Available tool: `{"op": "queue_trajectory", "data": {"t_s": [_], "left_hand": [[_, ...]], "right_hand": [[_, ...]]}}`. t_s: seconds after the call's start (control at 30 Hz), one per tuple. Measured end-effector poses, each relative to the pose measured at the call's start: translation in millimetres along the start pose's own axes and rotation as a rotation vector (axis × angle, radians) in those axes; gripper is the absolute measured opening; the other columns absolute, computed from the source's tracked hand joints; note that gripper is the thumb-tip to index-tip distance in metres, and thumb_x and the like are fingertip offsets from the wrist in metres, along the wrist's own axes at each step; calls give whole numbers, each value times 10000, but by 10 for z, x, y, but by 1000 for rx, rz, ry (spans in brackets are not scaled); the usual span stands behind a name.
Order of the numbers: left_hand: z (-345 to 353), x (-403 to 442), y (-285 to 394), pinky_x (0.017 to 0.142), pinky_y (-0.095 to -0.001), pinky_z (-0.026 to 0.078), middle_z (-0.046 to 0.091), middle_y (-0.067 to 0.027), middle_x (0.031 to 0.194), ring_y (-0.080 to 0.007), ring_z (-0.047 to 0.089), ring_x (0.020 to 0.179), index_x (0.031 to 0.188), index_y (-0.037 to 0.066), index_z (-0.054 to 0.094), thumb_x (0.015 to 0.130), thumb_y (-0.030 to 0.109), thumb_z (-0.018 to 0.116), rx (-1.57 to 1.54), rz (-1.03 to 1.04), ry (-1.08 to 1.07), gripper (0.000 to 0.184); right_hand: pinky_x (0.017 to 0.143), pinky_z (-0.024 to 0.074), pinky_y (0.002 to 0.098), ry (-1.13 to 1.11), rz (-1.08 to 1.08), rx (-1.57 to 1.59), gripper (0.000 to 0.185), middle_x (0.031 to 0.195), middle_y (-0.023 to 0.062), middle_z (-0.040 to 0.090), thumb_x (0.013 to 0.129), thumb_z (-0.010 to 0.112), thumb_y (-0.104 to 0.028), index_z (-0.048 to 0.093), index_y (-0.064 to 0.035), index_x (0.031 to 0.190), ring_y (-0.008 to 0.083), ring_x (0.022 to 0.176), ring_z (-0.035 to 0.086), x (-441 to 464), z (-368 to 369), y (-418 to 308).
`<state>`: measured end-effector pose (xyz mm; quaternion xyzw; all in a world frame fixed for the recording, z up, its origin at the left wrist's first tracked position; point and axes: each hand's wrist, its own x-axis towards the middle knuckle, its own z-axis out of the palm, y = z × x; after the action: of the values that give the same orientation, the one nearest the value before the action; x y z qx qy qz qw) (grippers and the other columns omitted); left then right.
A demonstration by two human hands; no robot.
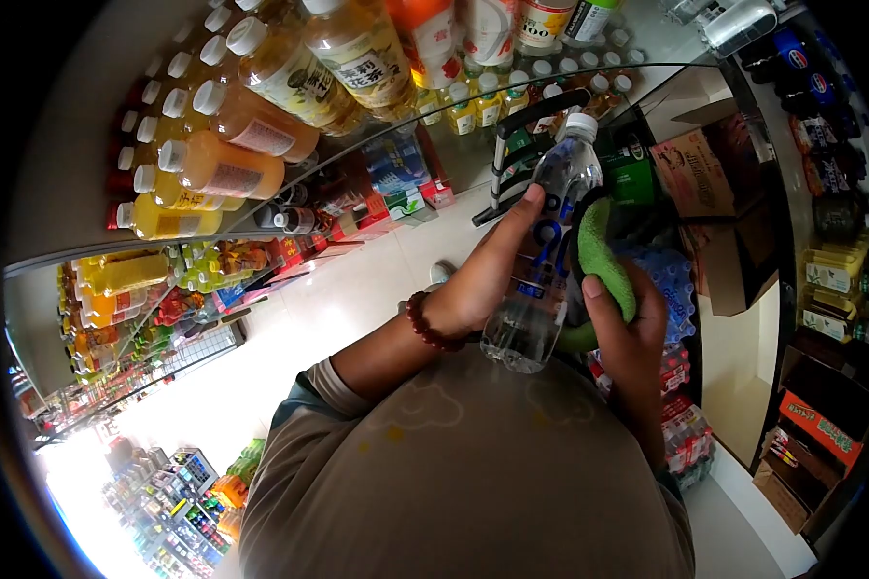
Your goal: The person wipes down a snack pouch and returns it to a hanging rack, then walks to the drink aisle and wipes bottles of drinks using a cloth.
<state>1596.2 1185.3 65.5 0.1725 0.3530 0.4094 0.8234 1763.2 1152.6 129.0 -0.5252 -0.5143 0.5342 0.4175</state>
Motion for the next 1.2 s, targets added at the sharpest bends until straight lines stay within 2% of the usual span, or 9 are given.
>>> {"op": "queue_trajectory", "data": {"t_s": [0.43,0.47,0.53,0.63,0.7,0.9,1.07,1.13,1.2], "left_hand": [[-43,45,40,750,-344,532,674,-50,1058,-162,635,886,1246,113,593,1000,665,426,21,67,-34,627],[-42,35,42,853,-342,527,662,-72,1149,-175,637,982,1318,81,555,1030,599,415,-3,49,-35,609],[-54,10,42,955,-341,521,651,-95,1239,-189,639,1079,1389,48,516,1060,533,404,-25,31,-39,597],[-61,-21,20,884,-362,546,662,-96,1155,-204,645,990,1334,63,547,1043,580,397,-62,-114,-15,612],[-25,-13,-10,855,-368,532,617,-188,1187,-295,643,1000,1404,38,447,1011,681,321,58,-71,24,763],[-70,23,-94,828,-380,522,613,-177,1140,-274,625,958,1387,39,458,1023,659,298,99,12,53,736],[-57,-47,21,786,-347,505,606,-133,1072,-234,600,880,1347,64,501,1030,631,297,144,26,147,681],[-64,-76,53,775,-336,500,603,-119,1047,-219,593,862,1334,70,512,1031,624,296,175,41,170,668],[-70,-102,78,847,-342,514,607,-73,1088,-197,606,947,1301,91,521,1047,516,421,33,-15,141,505]], "right_hand": [[583,404,245,-120,57,-95,134,750,-8,585,964,673,-135,659,-3,980,47,668,499,-6,-57,14],[580,401,246,-70,18,-130,143,747,-9,584,966,675,-140,662,1,988,47,665,496,29,-73,18],[577,399,248,-18,-21,-165,153,744,-9,583,967,678,-146,664,4,996,48,661,493,103,-74,10],[567,382,248,110,-32,-183,170,735,-17,568,975,677,-165,663,3,997,47,653,474,206,-74,-56],[586,378,242,129,-53,-168,173,744,-21,554,987,664,-173,658,-2,1018,47,671,464,257,-83,-97],[620,402,258,49,-104,-176,140,814,13,562,1001,628,-143,598,-17,1052,80,712,494,210,7,-31],[651,412,272,-6,-57,-165,188,818,24,565,1000,626,-175,604,-7,1083,88,734,500,136,88,90],[644,405,266,-17,60,-131,191,814,15,562,1009,613,-188,603,-11,1079,82,733,494,121,86,68],[642,401,264,-7,65,-109,196,814,10,560,1013,608,-195,603,-11,1079,78,733,490,108,76,110]]}}
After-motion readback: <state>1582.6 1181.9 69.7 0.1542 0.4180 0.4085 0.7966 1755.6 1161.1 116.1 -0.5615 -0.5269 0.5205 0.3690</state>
